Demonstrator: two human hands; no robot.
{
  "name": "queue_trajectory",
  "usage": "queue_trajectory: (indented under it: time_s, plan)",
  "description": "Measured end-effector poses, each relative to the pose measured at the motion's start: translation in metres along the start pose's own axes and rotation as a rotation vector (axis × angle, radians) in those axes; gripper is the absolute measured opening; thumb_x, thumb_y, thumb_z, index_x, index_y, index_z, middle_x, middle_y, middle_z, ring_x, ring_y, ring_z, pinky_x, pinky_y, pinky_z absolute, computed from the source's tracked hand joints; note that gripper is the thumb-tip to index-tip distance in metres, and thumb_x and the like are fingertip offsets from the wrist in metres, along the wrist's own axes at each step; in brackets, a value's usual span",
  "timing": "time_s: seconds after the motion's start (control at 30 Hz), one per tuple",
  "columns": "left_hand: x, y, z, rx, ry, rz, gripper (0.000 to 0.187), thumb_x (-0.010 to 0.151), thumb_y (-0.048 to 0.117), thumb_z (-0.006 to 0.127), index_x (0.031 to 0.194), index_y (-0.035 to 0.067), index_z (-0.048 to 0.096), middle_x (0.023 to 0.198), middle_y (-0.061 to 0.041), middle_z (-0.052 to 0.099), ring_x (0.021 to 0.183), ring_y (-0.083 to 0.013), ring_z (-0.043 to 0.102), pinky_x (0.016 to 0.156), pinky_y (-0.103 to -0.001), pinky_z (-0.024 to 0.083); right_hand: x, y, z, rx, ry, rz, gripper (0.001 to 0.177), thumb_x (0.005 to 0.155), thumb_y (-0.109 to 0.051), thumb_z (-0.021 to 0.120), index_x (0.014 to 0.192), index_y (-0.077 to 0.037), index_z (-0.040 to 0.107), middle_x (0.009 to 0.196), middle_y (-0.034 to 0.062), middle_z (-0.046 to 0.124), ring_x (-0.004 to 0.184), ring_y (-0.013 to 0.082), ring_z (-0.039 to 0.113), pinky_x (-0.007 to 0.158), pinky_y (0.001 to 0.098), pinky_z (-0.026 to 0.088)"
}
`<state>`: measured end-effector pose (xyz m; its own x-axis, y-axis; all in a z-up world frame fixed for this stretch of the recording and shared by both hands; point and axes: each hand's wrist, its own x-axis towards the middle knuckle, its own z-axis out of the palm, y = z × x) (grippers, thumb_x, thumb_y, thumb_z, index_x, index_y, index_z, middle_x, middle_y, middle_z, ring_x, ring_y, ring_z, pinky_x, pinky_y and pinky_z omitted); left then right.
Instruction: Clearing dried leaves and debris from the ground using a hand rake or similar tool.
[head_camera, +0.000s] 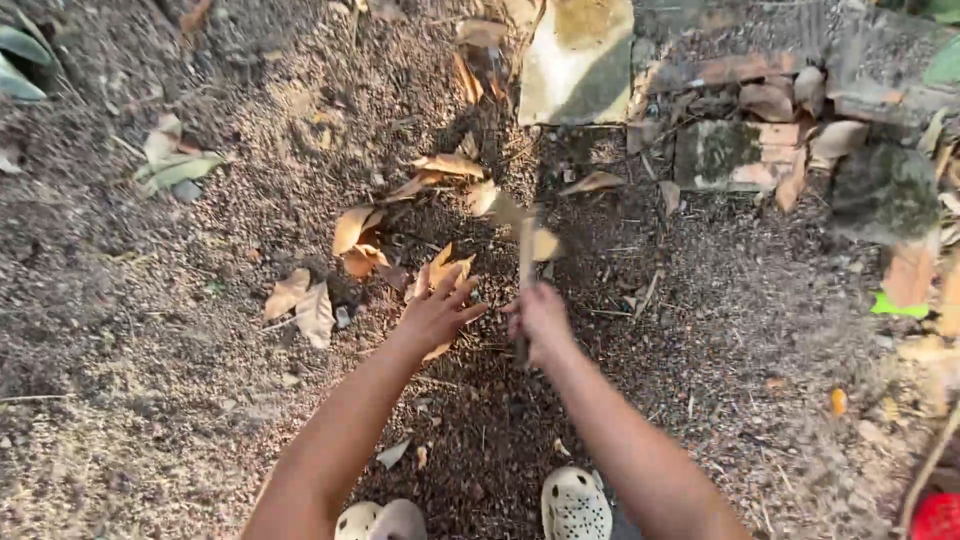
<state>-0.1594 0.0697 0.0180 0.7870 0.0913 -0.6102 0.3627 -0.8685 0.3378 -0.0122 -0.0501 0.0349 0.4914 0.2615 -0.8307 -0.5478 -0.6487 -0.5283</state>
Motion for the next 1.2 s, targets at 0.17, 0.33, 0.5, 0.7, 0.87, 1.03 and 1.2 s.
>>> queue_trajectory:
  time_s: [0.17,0.33,0.5,0.7,0.87,1.03,1.2]
  plan:
    - [-0.02,-0.072,0.01,-0.301,0.104,-0.38,0.052,0.103,0.027,0.046,0.154,0.036,0.039,0.169,-0.004,0.022,0.153,-0.0261,0.02,0.124,-0.071,-0.003,-0.027,0.014,-0.003,-0.019,-0.205,-0.059,0.036,0.098,-0.009,0.06,0.133,-0.005,0.05,0.085,0.0057,0.062,0.062,0.0137,0.055,0.051,0.0287,0.048]
    - [-0.101,-0.172,0.118,-0.601,0.311,-0.89,0.057,0.105,0.056,0.046,0.153,0.026,0.039,0.163,-0.011,0.029,0.15,-0.032,0.025,0.123,-0.061,0.013,-0.018,-0.016,-0.023,-0.054,-0.067,-0.078,0.045,0.1,-0.026,0.051,0.144,-0.023,0.042,0.075,0.0018,0.056,0.053,0.0123,0.049,0.044,0.029,0.043]
    - [-0.199,-0.207,0.196,-0.22,0.465,-1.029,0.046,0.099,0.045,0.061,0.14,0.024,0.06,0.162,-0.022,0.037,0.152,-0.0379,0.031,0.123,-0.055,0.026,0.037,-0.013,-0.008,-0.253,0.041,-0.483,0.034,0.098,-0.008,0.059,0.131,-0.005,0.053,0.074,0.0024,0.056,0.053,0.013,0.05,0.042,0.0309,0.041]
    - [-0.253,-0.188,0.215,-0.242,0.684,-0.915,0.045,0.096,0.043,0.063,0.137,0.024,0.064,0.158,-0.025,0.04,0.15,-0.0403,0.033,0.121,-0.055,0.028,0.068,-0.093,0.051,-0.019,-0.017,-0.361,0.027,0.094,-0.003,0.062,0.117,0.003,0.049,0.077,0.0067,0.056,0.053,0.0147,0.054,0.039,0.0312,0.041]
    - [-0.294,-0.171,0.191,-0.339,0.651,-0.936,0.043,0.097,0.043,0.062,0.132,0.019,0.067,0.156,-0.026,0.04,0.146,-0.0418,0.034,0.116,-0.059,0.029,0.084,-0.098,0.085,-0.172,0.068,-0.461,0.028,0.098,-0.006,0.058,0.122,0.0,0.046,0.077,0.0069,0.057,0.051,0.0153,0.053,0.036,0.0316,0.039]
    - [-0.317,-0.159,0.184,-0.267,0.679,-0.91,0.045,0.096,0.043,0.063,0.131,0.016,0.068,0.152,-0.027,0.046,0.143,-0.0421,0.04,0.117,-0.059,0.033,0.06,-0.029,0.177,-0.176,0.081,-0.298,0.069,0.098,-0.004,0.053,0.152,-0.002,0.011,0.084,0.0125,0.061,0.054,0.0174,0.058,0.041,0.0267,0.048]
    - [-0.3,-0.164,0.177,-0.287,0.898,-0.794,0.042,0.102,0.039,0.062,0.132,0.01,0.066,0.149,-0.03,0.047,0.144,-0.0436,0.042,0.119,-0.06,0.035,-0.123,0.055,0.274,-0.461,-0.587,-0.268,0.085,0.091,0.009,0.04,0.158,-0.014,-0.007,0.155,0.0201,0.03,0.068,0.0278,0.074,0.045,0.0386,0.064]
